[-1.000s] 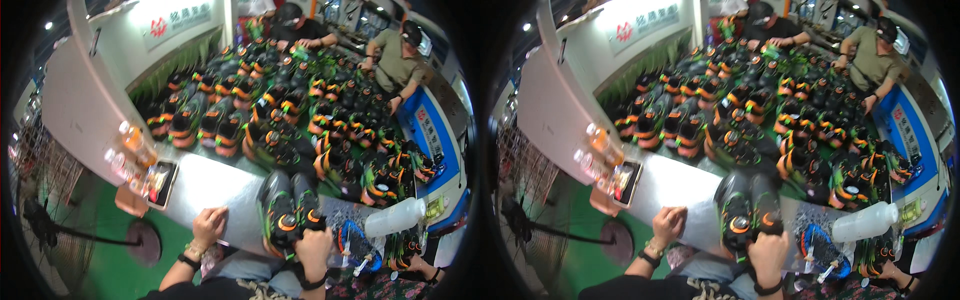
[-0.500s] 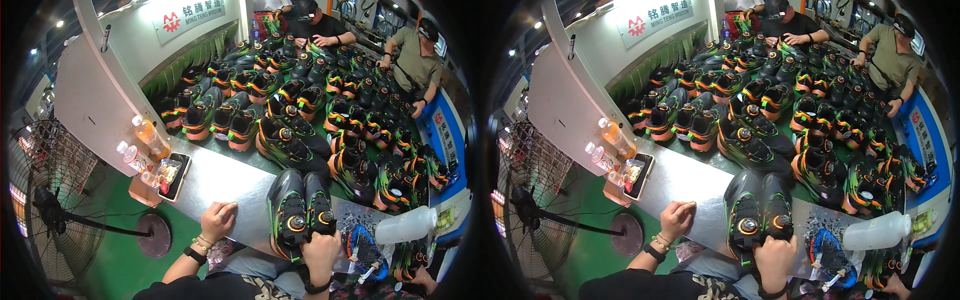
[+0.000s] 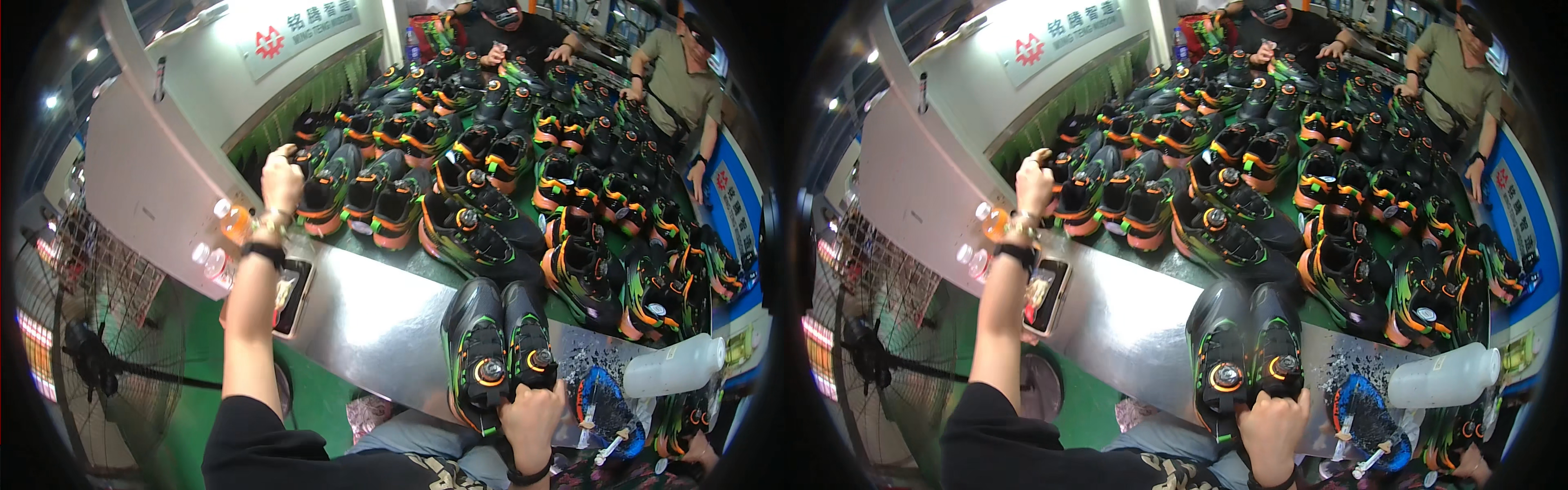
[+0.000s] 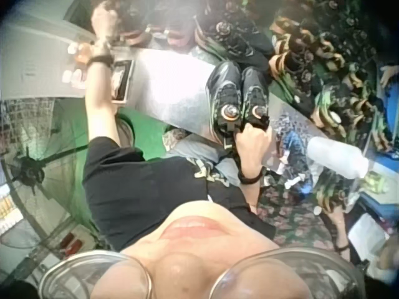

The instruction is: Injecting glue or sealant into the soles of athletic shoes using a syringe in a factory setting.

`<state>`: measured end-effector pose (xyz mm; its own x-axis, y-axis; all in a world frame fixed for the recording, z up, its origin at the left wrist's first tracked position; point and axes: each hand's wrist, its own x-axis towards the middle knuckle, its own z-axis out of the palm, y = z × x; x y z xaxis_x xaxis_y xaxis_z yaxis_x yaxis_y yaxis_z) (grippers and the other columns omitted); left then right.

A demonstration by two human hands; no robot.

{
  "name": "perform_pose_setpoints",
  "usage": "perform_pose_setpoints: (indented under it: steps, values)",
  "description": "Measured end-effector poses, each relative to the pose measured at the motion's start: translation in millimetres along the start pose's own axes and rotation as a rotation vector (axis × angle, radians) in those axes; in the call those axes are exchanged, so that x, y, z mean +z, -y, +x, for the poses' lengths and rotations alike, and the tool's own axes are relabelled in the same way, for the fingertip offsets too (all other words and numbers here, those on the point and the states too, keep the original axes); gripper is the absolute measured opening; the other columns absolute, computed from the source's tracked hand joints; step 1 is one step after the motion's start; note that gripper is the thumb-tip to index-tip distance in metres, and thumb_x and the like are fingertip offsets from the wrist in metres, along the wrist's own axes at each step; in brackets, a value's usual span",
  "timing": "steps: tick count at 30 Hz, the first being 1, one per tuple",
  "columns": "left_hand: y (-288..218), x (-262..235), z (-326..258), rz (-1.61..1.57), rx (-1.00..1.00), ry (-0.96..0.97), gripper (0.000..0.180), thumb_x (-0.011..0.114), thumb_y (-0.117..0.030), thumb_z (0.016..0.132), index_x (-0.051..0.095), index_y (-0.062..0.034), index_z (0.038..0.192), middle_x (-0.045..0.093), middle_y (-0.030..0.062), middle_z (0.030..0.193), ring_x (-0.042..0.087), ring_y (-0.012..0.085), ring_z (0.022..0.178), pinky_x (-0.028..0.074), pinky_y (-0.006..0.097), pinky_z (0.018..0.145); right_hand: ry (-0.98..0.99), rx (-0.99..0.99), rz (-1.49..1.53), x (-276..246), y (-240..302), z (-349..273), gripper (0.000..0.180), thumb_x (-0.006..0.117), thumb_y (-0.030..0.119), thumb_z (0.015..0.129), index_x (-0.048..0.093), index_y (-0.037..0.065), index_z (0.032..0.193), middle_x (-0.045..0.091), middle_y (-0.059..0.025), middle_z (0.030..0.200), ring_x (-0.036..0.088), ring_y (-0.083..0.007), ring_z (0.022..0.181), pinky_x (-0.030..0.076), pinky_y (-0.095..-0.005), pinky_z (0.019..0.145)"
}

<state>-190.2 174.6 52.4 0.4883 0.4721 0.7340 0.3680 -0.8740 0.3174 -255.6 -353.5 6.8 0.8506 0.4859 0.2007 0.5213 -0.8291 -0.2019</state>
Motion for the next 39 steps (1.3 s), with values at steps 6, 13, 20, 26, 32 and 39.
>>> perform_pose_setpoints:
  steps: [6, 13, 20, 26, 32, 39]
  values:
    - [110, 85, 59, 0.61, -0.405, 0.866, 0.034, 0.052, -0.021, 0.089, 0.063, -0.0018, 0.115, 0.064, 0.0179, 0.115, 0.062, 0.0325, 0.107, 0.05, 0.041, 0.092, -0.042, 0.02, -0.006, 8, -5, -3, 0.021, 0.066, 0.018, 0.053, 0.055, 0.001, 0.047, 0.051, -0.0168, 0.046, 0.053, -0.0342, 0.047, 0.042, -0.0408, 0.069]
    - [213, 144, 74, 0.337, -0.738, 0.751, 0.062, 0.04, -0.05, 0.094, 0.052, -0.0021, 0.13, 0.047, 0.019, 0.137, 0.043, 0.0321, 0.13, 0.038, 0.041, 0.105, 0.092, 0.074, 0.013, -13, 6, -3, 0.006, 0.056, 0.009, 0.061, 0.058, 0.005, 0.058, 0.053, -0.0182, 0.051, 0.052, -0.0384, 0.051, 0.044, -0.0502, 0.078]
    - [207, 150, 51, -0.173, -1.141, 0.1, 0.033, 0.071, -0.029, 0.079, 0.069, 0.0013, 0.093, 0.07, 0.013, 0.088, 0.067, 0.0199, 0.076, 0.053, 0.037, 0.067, 0.121, 0.092, -0.032, -13, 11, 5, 0.008, 0.055, 0.011, 0.061, 0.057, 0.005, 0.057, 0.052, -0.0191, 0.05, 0.051, -0.0396, 0.051, 0.043, -0.0551, 0.088]
    - [198, 131, 43, -0.076, -1.003, -0.069, 0.032, 0.077, -0.025, 0.075, 0.069, -0.0071, 0.101, 0.07, 0.0061, 0.09, 0.064, 0.0168, 0.077, 0.05, 0.034, 0.073, 0.13, 0.059, -0.007, -11, 7, 7, 0.008, 0.056, 0.011, 0.061, 0.053, 0.006, 0.055, 0.05, -0.0188, 0.049, 0.05, -0.0396, 0.049, 0.043, -0.0569, 0.089]
    - [188, 152, 39, -0.087, -0.73, -0.196, 0.037, 0.078, -0.017, 0.075, 0.068, -0.0075, 0.109, 0.069, 0.0053, 0.093, 0.062, 0.0141, 0.075, 0.051, 0.031, 0.069, 0.146, 0.069, -0.039, -12, 5, 5, 0.006, 0.056, 0.01, 0.06, 0.056, 0.005, 0.057, 0.051, -0.0187, 0.049, 0.049, -0.0387, 0.048, 0.043, -0.056, 0.088]
    - [223, 152, 78, 0.004, -0.66, -0.096, 0.05, 0.075, -0.029, 0.077, 0.062, -0.0103, 0.121, 0.068, 0.0081, 0.107, 0.063, 0.0186, 0.092, 0.052, 0.035, 0.082, 0.175, 0.07, -0.048, -11, 2, 0, 0.008, 0.057, 0.01, 0.057, 0.062, 0.005, 0.061, 0.049, -0.0169, 0.047, 0.048, -0.0366, 0.047, 0.044, -0.0536, 0.087]
